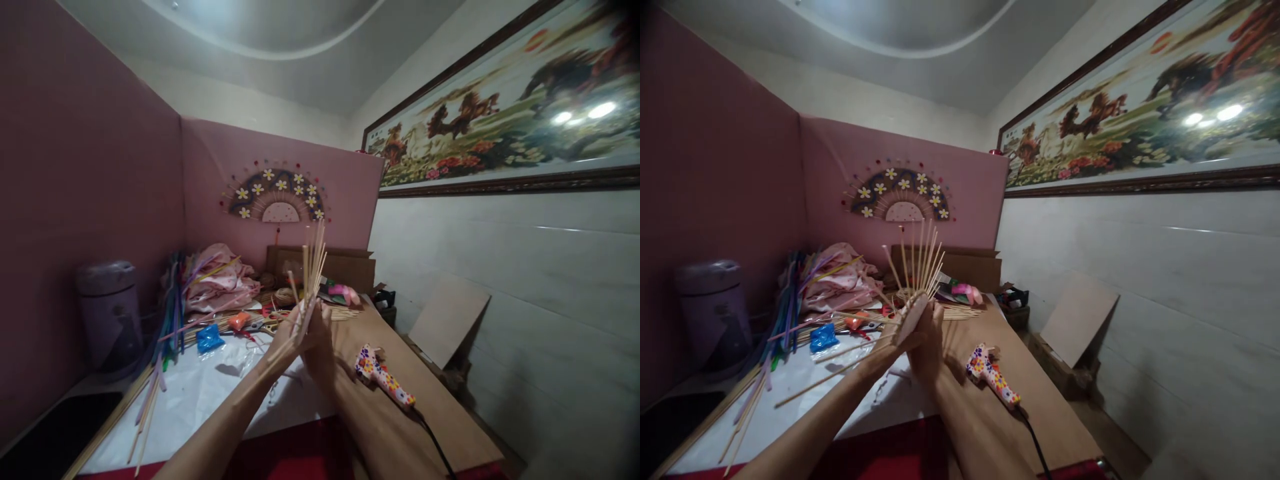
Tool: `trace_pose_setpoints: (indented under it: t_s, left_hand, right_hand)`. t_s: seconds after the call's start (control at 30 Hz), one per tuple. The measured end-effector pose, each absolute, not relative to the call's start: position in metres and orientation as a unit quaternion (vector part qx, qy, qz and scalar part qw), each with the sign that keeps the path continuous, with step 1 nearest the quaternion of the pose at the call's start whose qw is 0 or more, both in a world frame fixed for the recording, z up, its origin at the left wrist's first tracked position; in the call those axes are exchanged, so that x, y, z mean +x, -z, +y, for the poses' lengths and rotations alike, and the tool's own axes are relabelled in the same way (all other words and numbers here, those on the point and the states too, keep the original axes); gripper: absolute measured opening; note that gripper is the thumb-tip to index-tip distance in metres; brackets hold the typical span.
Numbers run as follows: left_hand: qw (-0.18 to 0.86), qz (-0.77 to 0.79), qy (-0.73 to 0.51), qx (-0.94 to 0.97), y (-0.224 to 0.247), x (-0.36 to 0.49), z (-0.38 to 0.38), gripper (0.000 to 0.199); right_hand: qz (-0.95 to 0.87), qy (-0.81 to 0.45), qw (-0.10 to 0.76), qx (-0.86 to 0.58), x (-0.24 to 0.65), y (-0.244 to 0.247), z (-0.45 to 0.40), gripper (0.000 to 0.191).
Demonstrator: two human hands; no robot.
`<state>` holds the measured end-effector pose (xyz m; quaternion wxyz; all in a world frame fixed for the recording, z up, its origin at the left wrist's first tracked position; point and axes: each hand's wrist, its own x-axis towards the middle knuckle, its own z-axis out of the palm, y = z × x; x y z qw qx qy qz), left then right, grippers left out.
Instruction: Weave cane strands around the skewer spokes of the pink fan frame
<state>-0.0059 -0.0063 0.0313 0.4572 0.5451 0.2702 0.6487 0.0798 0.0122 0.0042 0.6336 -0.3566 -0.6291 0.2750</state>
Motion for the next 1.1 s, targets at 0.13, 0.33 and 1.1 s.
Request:
trace_pose_setpoints:
  t_s: [0.13,0.33,1.1]
  left_hand:
    - [0.434,0.326,-0.716,0.439,-0.031,-0.007,-0.002,0.03]
    - [0.529,0.308,-0.69,0.386,-0.04,-0.037,0.006,0.032]
    - [0.47,0.358,-0.701,0.399,-0.041,-0.082,-0.013,0.037]
  right_hand:
    - [-0.695,-0.154,0.615,-0.339,0.077,-0.003,0.008,0.061]
    - [-0.713,-0.196,0.622,-0.257,0.088,-0.014,0.0,0.049]
    - [-0.775,0.066,0.481,-0.404,0.11,-0.018,0.006,0.019]
